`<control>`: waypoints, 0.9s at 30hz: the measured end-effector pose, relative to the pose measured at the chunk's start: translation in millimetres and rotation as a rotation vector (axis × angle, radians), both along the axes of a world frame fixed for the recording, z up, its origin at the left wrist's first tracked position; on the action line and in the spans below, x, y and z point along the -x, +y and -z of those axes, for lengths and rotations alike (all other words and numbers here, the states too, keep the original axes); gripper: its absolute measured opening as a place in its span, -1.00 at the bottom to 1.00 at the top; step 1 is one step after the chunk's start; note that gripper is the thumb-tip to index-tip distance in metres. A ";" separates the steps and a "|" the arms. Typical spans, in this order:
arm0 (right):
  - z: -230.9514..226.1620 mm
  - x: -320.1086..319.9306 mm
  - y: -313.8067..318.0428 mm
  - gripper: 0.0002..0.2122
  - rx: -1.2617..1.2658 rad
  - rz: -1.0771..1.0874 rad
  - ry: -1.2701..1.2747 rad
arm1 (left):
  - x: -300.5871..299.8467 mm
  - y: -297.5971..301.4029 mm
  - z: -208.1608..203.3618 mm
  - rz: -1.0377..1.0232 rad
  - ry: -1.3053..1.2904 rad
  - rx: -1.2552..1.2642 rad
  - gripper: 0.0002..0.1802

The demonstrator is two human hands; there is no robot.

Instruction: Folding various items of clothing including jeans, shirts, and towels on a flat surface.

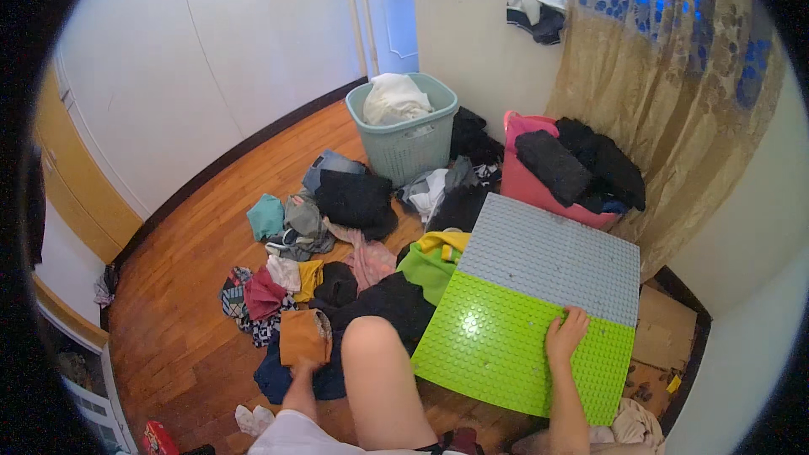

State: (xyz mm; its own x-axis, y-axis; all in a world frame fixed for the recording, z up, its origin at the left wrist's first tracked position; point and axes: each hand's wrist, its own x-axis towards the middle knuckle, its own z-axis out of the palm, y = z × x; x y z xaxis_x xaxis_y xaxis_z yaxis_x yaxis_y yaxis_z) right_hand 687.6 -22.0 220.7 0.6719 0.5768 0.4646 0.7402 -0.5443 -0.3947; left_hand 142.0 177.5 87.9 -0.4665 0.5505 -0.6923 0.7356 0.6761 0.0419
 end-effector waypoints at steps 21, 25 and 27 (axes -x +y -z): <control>2.7 11.1 15.3 -0.78 0.061 -0.029 -0.152 | 1.4 81.1 -43.8 -0.323 -0.827 -1.234 -0.88; -2.9 7.6 10.4 -0.77 0.034 -0.019 -0.103 | -66.1 89.7 -213.7 -0.023 -1.026 -1.315 -0.90; -2.7 -0.1 6.7 -0.77 0.015 0.005 -0.089 | -111.2 72.8 -295.7 0.047 -1.324 -1.394 -0.91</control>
